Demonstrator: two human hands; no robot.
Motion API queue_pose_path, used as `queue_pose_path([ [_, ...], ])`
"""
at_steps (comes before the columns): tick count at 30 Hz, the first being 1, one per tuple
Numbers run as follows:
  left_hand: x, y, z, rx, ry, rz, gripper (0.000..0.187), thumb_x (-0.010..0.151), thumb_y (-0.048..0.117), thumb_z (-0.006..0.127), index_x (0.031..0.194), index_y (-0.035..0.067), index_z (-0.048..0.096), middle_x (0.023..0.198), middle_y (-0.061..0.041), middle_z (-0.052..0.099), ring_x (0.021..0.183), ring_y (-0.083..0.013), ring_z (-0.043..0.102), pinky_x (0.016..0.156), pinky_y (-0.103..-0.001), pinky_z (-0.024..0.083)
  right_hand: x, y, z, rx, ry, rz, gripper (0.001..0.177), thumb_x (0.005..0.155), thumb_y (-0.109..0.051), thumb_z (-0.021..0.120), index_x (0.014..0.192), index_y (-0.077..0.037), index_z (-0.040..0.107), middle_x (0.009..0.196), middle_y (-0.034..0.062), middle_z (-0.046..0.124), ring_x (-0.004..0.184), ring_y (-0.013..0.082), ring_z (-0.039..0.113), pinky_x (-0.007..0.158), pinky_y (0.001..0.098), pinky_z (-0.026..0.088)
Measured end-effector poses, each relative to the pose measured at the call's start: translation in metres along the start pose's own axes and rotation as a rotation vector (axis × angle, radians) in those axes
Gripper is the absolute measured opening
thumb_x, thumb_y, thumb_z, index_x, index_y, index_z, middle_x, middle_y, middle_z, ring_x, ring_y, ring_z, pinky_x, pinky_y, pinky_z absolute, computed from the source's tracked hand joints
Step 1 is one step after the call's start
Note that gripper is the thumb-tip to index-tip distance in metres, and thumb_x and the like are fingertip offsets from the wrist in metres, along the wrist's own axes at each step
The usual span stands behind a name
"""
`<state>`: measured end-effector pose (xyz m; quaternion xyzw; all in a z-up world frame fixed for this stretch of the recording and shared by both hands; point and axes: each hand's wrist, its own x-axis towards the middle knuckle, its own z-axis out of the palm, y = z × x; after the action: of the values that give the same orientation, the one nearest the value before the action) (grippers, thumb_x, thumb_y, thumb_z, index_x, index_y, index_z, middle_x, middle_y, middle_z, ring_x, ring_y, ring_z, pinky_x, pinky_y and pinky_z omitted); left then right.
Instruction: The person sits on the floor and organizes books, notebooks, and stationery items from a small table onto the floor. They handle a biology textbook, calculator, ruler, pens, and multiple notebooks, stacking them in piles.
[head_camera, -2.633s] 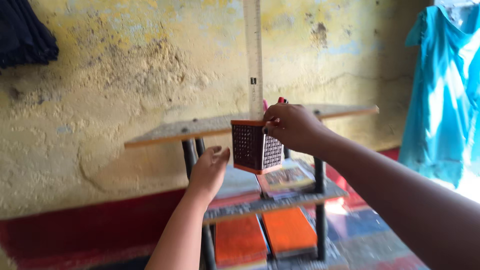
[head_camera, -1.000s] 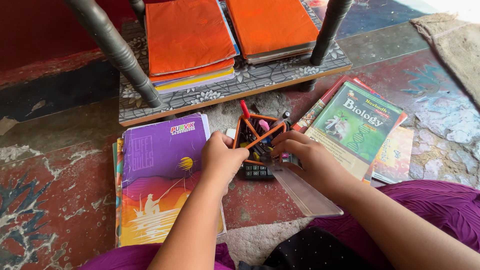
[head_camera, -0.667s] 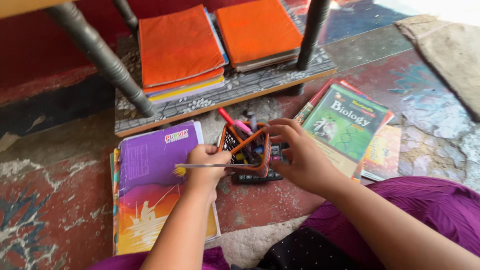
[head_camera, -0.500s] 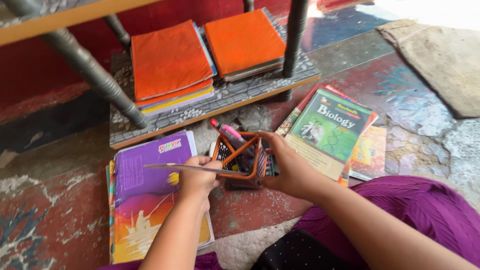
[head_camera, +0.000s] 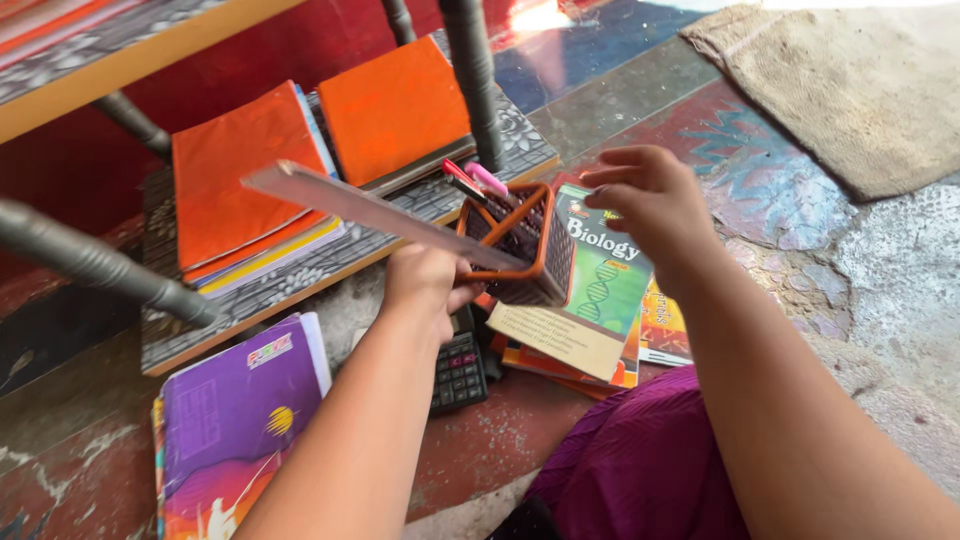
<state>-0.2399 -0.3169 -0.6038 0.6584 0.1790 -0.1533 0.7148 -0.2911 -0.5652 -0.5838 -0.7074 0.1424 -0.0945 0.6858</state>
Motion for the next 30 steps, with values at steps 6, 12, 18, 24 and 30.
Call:
queue_pose_path([
  [6,0.063,0.006,0.084,-0.111,-0.049,0.005,0.019,0.074,-0.01,0.055,0.092,-0.007,0.06,0.096,-0.018,0.063,0.078,-0.0315,0.067,0.069,-0.046,0.063,0.035,0.015,-0.041,0.235,0.337,0.209,0.038,0.088,-0.008,0.061,0.126,-0.004,0.059,0.107,0.0112,0.078,0.087,0.017,0.075,0.072,0.0314,0.054],
  [12,0.142,0.022,0.174,-0.128,-0.019,-0.017,0.026,0.076,-0.011,0.052,0.102,-0.009,0.056,0.106,-0.02,0.061,0.089,-0.036,0.069,0.078,-0.049,0.065,0.069,0.042,-0.048,0.426,0.385,0.19,0.034,0.088,-0.007,0.058,0.122,-0.002,0.057,0.103,0.0124,0.078,0.083,0.0171,0.075,0.065,0.0291,0.053],
  [18,0.192,0.02,0.239,-0.173,0.168,-0.049,0.03,0.086,-0.006,0.048,0.115,-0.01,0.056,0.119,-0.023,0.058,0.097,-0.0363,0.07,0.081,-0.047,0.064,0.08,0.052,-0.04,0.442,0.39,0.25,0.035,0.087,-0.009,0.061,0.121,-0.004,0.058,0.105,0.0099,0.077,0.082,0.0166,0.074,0.064,0.0273,0.053],
  [24,0.209,0.006,0.277,-0.06,0.276,-0.017,0.034,0.088,-0.002,0.049,0.117,-0.013,0.064,0.116,-0.023,0.069,0.089,-0.0325,0.075,0.073,-0.043,0.064,0.081,0.049,-0.038,0.429,0.394,0.279,0.034,0.087,-0.009,0.06,0.12,-0.005,0.059,0.104,0.008,0.077,0.082,0.0156,0.074,0.067,0.027,0.054],
  [30,0.226,-0.009,0.286,0.254,0.285,0.092,0.034,0.089,0.0,0.051,0.119,-0.015,0.057,0.116,-0.024,0.067,0.093,-0.025,0.074,0.071,-0.041,0.062,0.08,0.046,-0.038,0.438,0.361,0.264,0.034,0.085,-0.007,0.06,0.119,-0.003,0.06,0.101,0.0091,0.078,0.082,0.0162,0.075,0.066,0.0271,0.054],
])
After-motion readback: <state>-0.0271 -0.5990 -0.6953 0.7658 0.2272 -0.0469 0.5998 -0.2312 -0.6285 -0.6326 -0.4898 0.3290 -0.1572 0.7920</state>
